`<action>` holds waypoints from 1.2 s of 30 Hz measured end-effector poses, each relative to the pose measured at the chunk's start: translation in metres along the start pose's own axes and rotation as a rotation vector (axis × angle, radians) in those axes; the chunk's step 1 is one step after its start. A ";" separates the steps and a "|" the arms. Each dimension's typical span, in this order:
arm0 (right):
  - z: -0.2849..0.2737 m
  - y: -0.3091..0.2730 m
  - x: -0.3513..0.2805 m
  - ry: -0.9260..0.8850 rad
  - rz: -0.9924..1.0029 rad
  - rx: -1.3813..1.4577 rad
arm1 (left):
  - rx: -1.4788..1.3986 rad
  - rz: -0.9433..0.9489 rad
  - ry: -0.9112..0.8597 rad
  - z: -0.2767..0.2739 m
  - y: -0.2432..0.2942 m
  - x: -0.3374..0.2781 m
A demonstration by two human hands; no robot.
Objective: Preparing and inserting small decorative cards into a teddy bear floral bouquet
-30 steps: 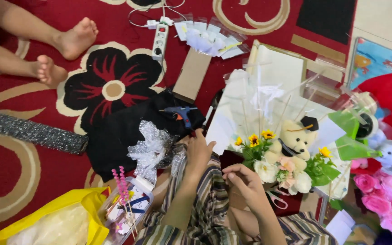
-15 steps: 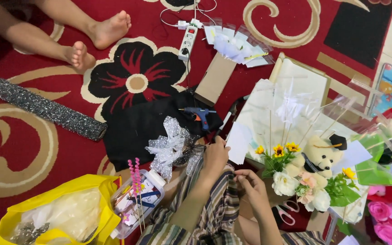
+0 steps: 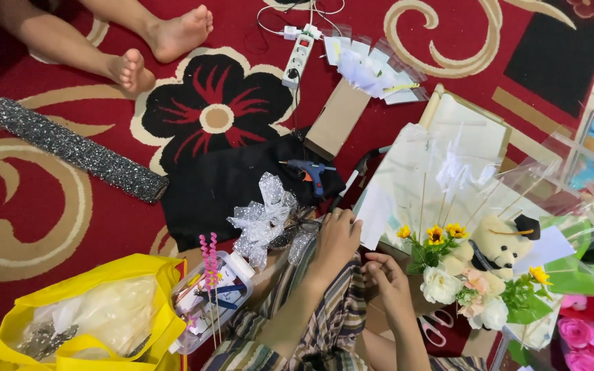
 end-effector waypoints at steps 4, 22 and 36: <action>0.005 -0.006 -0.002 0.010 0.003 0.019 | -0.110 -0.026 -0.044 -0.016 0.009 -0.002; 0.035 -0.046 0.006 -0.096 -0.068 0.323 | -0.632 -0.095 -0.254 -0.080 0.034 -0.028; 0.019 -0.078 -0.004 0.054 -0.284 0.289 | -0.603 -0.035 -0.456 -0.103 0.040 -0.040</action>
Point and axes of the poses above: each hand's wrist, its own x-axis towards the middle knuckle, its own z-axis out of the palm, y = z × x, the point moved 1 cm from there along x, towards the middle knuckle, and after that the axes turned 15 degrees about x, right-handed, at the moved point
